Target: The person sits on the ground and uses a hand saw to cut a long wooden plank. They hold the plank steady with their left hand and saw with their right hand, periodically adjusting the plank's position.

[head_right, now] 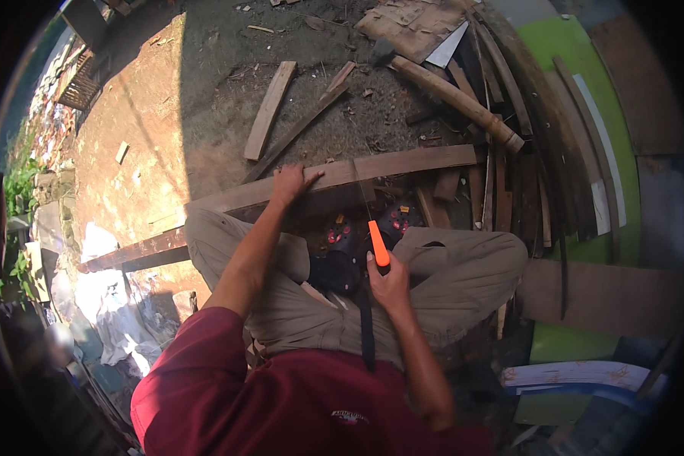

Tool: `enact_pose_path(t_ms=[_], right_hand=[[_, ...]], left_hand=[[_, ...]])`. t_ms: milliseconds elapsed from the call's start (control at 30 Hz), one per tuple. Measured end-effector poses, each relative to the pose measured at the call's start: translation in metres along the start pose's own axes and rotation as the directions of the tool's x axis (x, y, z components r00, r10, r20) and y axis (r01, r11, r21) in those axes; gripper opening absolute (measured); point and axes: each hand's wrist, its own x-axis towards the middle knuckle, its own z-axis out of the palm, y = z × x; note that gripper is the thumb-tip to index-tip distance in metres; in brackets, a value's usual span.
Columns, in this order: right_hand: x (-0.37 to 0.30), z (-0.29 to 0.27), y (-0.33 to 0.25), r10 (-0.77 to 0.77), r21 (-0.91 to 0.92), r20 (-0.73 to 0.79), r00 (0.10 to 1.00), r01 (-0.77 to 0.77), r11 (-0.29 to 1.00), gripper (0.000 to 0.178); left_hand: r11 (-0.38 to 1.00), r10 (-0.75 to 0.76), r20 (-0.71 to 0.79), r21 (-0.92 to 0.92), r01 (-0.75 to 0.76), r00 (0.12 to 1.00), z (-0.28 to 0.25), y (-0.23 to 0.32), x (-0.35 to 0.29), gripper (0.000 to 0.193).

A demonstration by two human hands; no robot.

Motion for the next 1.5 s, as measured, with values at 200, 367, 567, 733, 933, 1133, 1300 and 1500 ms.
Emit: enact_pose_path(t_ms=[200, 367, 567, 733, 933, 1133, 1300, 1500], right_hand=[[-0.014, -0.017, -0.033, -0.161, 0.067, 0.042, 0.986, 0.158, 0.985, 0.033], [-0.006, -0.015, -0.039, 0.054, -0.031, 0.031, 0.998, -0.053, 0.998, 0.039], [-0.009, -0.037, -0.079, 0.083, -0.088, 0.022, 0.996, -0.081, 0.993, 0.033], [0.099, 0.037, -0.038, -0.027, -0.137, -0.022, 0.999, 0.024, 0.99, 0.029], [0.049, 0.002, -0.047, -0.001, -0.105, -0.023, 1.0, -0.002, 0.995, 0.022], [0.094, 0.045, -0.033, -0.004, -0.116, -0.052, 0.999, -0.003, 0.993, 0.022], [0.08, 0.032, -0.018, 0.024, -0.072, -0.037, 0.999, -0.026, 0.997, 0.023], [-0.008, -0.015, -0.042, 0.018, -0.074, -0.038, 0.999, -0.02, 0.997, 0.017]], left_hand=[[0.999, -0.008, -0.555, 0.024, 0.025, 0.832, 0.057, -0.007, -0.014, 0.062], [0.999, -0.054, -0.584, -0.035, 0.042, 0.81, 0.066, -0.001, -0.018, 0.056], [0.991, -0.13, -0.527, -0.101, 0.09, 0.84, 0.058, 0.003, -0.021, 0.052], [0.992, -0.12, -0.481, -0.1, 0.082, 0.868, 0.059, 0.01, -0.023, 0.051], [0.991, -0.105, -0.596, 0.0, 0.131, 0.796, 0.07, 0.009, -0.032, 0.051], [0.988, -0.151, -0.417, -0.089, 0.125, 0.896, 0.058, 0.006, -0.027, 0.047], [0.99, -0.096, -0.553, 0.037, 0.139, 0.828, 0.063, 0.007, -0.029, 0.046], [0.99, -0.142, -0.488, -0.064, 0.127, 0.861, 0.056, 0.006, -0.016, 0.045]])
